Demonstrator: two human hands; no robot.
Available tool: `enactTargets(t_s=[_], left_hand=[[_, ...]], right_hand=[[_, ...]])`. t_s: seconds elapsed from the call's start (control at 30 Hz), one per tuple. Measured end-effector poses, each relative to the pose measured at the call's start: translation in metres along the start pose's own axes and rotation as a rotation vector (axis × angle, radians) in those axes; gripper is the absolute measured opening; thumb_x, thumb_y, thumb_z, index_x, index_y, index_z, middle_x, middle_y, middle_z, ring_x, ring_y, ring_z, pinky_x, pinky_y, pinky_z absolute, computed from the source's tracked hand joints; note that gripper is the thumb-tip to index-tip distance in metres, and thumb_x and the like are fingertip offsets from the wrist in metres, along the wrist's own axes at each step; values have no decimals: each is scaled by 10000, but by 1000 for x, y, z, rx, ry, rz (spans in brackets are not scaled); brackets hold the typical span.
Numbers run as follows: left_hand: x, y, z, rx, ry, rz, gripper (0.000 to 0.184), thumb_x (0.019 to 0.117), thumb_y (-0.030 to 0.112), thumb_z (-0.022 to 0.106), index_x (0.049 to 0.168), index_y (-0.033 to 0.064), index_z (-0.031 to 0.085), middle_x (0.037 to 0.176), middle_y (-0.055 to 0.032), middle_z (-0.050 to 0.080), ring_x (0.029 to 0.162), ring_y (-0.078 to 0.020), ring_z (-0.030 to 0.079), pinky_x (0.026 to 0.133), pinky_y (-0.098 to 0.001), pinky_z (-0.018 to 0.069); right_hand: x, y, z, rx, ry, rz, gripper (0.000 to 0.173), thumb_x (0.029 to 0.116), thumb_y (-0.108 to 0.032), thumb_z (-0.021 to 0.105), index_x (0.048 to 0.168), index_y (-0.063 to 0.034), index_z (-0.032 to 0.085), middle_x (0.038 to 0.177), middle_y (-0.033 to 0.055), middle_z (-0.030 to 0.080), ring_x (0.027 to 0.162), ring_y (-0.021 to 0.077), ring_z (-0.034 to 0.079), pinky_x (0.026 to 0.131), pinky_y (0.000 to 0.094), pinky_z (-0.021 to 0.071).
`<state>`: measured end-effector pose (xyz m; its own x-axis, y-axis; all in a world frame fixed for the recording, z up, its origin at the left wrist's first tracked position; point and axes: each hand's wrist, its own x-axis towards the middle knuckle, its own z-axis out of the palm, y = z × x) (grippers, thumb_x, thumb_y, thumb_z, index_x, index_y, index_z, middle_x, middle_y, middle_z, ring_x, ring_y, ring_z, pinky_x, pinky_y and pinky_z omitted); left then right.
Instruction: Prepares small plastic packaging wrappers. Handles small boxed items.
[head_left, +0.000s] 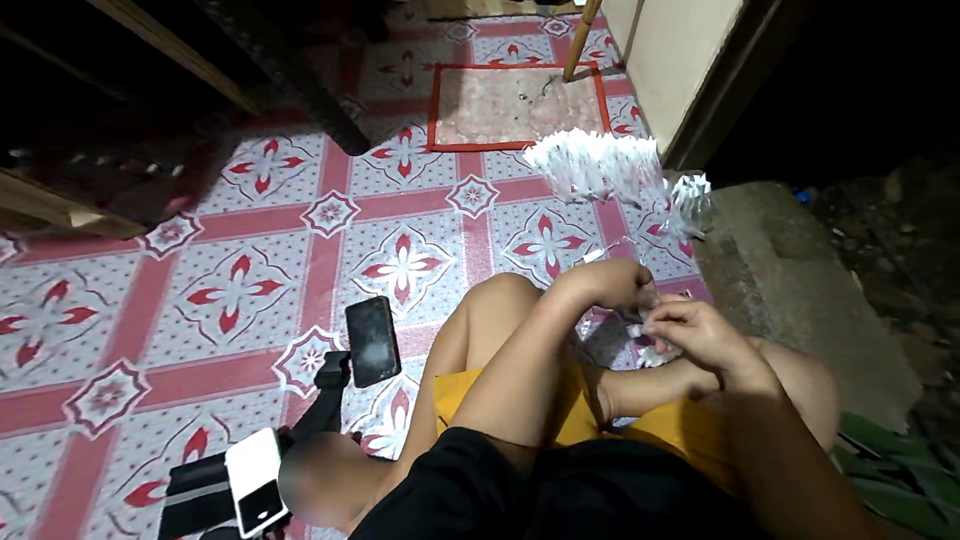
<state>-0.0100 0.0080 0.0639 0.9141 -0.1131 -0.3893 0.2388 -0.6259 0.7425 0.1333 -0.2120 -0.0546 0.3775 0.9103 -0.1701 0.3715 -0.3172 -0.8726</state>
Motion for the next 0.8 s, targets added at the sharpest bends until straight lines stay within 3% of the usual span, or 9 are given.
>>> enactTargets(t_s=[0.07, 0.17, 0.27, 0.3, 0.37, 0.47, 0.57, 0.67, 0.8], left_hand=[[-5, -5, -4, -83, 26, 28, 262, 1026, 252, 637, 1133, 17, 684, 952, -130, 701, 865, -224, 670, 863, -490, 540], [-11, -17, -14, -137, 223, 45, 306, 1014, 249, 656, 1235, 37, 653, 1005, -135, 698, 892, -230, 669, 863, -479, 543], [-15, -28, -24, -189, 591, 41, 367, 1018, 265, 637, 1315, 50, 643, 1263, -149, 665, 1147, -276, 645, 1013, -501, 509], [-16, -29, -27, -228, 713, 31, 346, 1021, 262, 629, 1294, 51, 652, 1287, -146, 655, 1173, -273, 635, 1021, -492, 507], [-18, -28, -29, -350, 852, 11, 245, 1029, 234, 613, 1178, 50, 673, 1136, -103, 684, 1023, -196, 662, 921, -426, 540], [-23, -24, -27, -540, 648, 80, 182, 1047, 181, 563, 1082, 25, 650, 952, -65, 689, 867, -131, 657, 823, -352, 553], [-20, -16, -18, -684, 406, 102, 220, 1075, 193, 511, 1125, 30, 649, 1063, -68, 724, 975, -143, 681, 865, -354, 555], [-3, -8, -7, -963, 478, 145, 216, 1081, 166, 492, 1183, 25, 620, 1196, -89, 693, 1069, -164, 668, 927, -371, 548], [11, 2, 2, -1444, 577, 187, 193, 1088, 115, 450, 1256, 58, 527, 1169, -107, 705, 1023, -189, 708, 888, -355, 577]], right_hand=[[3, 6, 0, 20, 27, -18, 124, 973, -255, 691, 1017, -175, 776, 997, -8, 724, 762, 102, 684, 666, 284, 602], [3, 8, -4, 88, 108, -19, 137, 983, -232, 681, 1034, -140, 770, 1021, 9, 723, 753, 110, 673, 664, 286, 598], [4, 14, -10, 127, 227, -74, 139, 979, -215, 689, 1052, -128, 769, 1056, 24, 718, 774, 128, 676, 680, 297, 601], [5, 14, -11, 137, 267, -102, 136, 978, -209, 688, 1053, -124, 764, 1071, 30, 713, 787, 137, 677, 688, 302, 601], [7, 13, -14, 173, 350, -143, 129, 974, -192, 689, 1052, -113, 755, 1066, 42, 708, 803, 153, 675, 701, 316, 601], [8, 12, -17, 245, 433, -204, 144, 972, -167, 694, 1074, -80, 746, 1052, 65, 710, 804, 167, 673, 711, 326, 604], [8, 8, -21, 293, 455, -226, 163, 971, -156, 695, 1097, -61, 737, 1059, 81, 709, 817, 181, 679, 716, 342, 613], [4, 0, -21, 363, 427, -249, 148, 976, -139, 679, 1067, -33, 727, 1027, 86, 708, 811, 174, 676, 724, 335, 607], [0, -13, -16, 508, 344, -279, 137, 989, -128, 658, 1018, -12, 724, 1001, 92, 708, 781, 153, 681, 705, 304, 608]])
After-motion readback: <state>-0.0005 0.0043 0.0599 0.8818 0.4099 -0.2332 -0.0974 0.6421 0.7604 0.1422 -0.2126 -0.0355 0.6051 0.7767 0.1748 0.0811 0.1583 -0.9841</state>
